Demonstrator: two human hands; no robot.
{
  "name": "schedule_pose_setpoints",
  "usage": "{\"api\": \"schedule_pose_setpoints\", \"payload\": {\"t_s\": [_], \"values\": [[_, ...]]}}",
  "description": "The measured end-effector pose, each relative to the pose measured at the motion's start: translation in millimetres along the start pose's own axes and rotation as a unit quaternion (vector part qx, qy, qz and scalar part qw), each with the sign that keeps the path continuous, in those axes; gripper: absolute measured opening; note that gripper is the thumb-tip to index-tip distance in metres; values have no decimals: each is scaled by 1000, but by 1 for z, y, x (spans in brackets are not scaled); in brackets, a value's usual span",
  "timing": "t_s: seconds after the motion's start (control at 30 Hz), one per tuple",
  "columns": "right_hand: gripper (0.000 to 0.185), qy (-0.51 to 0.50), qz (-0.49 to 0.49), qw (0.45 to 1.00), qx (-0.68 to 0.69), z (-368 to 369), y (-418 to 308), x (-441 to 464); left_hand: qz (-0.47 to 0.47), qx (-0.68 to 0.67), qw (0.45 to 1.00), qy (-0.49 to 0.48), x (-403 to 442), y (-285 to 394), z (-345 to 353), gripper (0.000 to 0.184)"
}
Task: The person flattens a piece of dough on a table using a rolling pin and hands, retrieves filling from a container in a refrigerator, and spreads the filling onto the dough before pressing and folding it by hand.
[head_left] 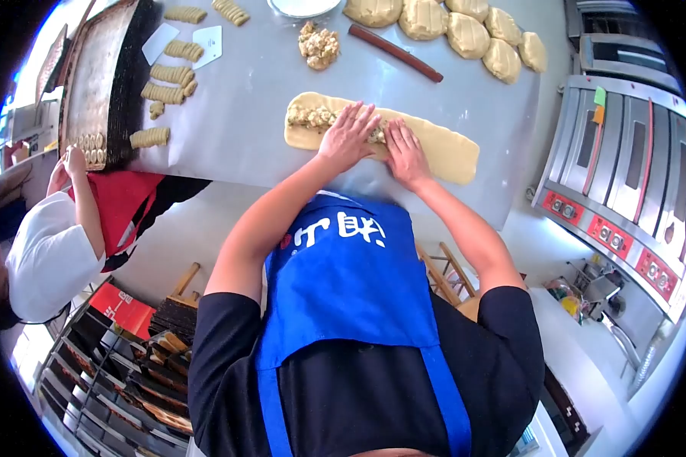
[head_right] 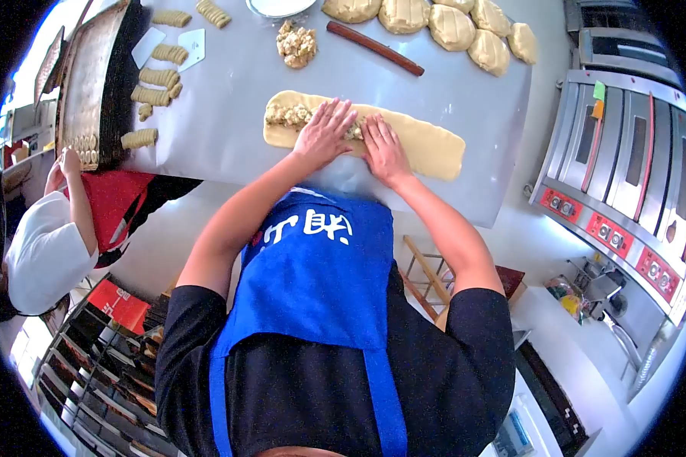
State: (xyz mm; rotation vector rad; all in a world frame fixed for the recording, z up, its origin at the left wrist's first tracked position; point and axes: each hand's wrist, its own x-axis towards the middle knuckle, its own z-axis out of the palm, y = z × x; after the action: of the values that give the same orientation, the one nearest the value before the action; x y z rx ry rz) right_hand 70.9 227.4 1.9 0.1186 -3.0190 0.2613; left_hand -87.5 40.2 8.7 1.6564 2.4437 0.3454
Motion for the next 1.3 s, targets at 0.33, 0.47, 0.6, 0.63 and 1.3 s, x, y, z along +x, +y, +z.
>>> {"api": "schedule_pose_setpoints", "payload": {"t_s": [0.33,0.47,0.6,0.63,1.3], "values": [[43,81,0,992,93,13,-11,63,-40,-65,996,46,-18,-62,0,53],[48,52,32,989,138,22,-4,72,-6,-63,994,92,-17,-62,-4,42],[53,93,46,985,135,13,-14,85,-16,-109,991,78,-18,-64,-16,53],[54,75,46,986,138,18,-20,86,-25,-128,989,67,-23,-63,-22,56],[38,34,98,978,182,20,-30,99,-110,-208,971,-45,-13,-74,-24,43]]}}
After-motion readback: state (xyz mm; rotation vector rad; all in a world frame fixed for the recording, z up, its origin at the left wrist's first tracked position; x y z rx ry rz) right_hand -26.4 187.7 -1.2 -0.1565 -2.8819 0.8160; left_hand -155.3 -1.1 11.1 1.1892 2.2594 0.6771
